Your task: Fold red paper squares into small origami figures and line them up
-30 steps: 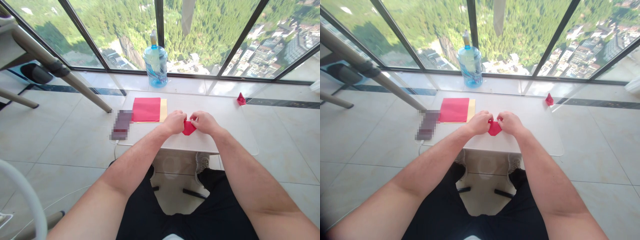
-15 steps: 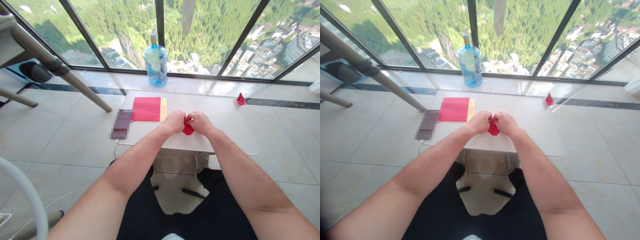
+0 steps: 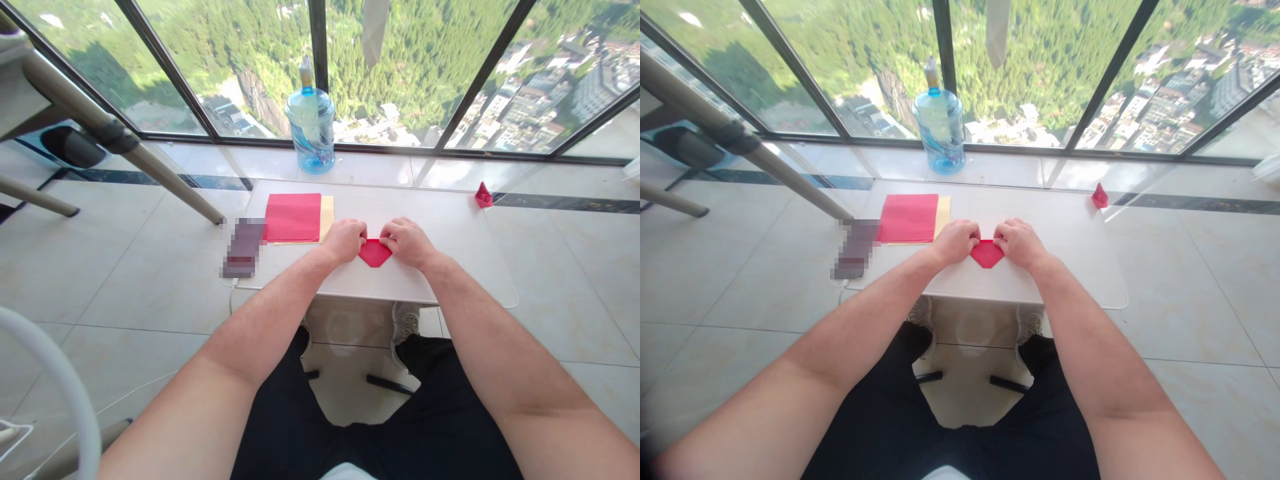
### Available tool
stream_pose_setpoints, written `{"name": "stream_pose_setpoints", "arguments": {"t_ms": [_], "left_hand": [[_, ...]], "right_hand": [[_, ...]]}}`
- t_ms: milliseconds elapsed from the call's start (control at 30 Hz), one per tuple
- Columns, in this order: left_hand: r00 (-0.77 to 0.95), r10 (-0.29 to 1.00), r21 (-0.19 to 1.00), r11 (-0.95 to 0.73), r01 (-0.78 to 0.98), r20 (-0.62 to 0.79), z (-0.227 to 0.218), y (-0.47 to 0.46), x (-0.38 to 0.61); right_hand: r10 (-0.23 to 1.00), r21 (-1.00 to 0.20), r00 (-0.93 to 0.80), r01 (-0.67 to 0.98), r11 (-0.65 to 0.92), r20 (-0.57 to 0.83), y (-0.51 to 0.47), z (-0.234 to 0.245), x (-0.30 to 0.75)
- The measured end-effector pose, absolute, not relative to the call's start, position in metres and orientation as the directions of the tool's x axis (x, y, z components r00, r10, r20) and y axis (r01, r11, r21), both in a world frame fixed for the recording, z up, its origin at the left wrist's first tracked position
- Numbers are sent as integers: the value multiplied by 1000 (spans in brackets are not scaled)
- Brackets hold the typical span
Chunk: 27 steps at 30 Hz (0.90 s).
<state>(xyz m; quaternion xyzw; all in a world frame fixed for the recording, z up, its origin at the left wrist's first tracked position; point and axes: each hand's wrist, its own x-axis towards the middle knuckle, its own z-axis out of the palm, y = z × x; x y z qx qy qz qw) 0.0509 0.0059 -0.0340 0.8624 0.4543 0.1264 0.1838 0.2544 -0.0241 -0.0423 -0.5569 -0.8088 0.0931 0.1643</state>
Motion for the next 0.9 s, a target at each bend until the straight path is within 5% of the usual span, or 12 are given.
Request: {"name": "stream_pose_setpoints", "arguments": {"t_ms": [667, 900], "left_hand": [[620, 781, 391, -595, 702, 77, -35, 2, 52], [644, 757, 422, -623, 658, 114, -39, 3, 50]], "right_hand": [[928, -363, -347, 854, 373, 136, -29, -39, 252], [912, -394, -341, 824, 407, 228, -32, -49, 250]]}}
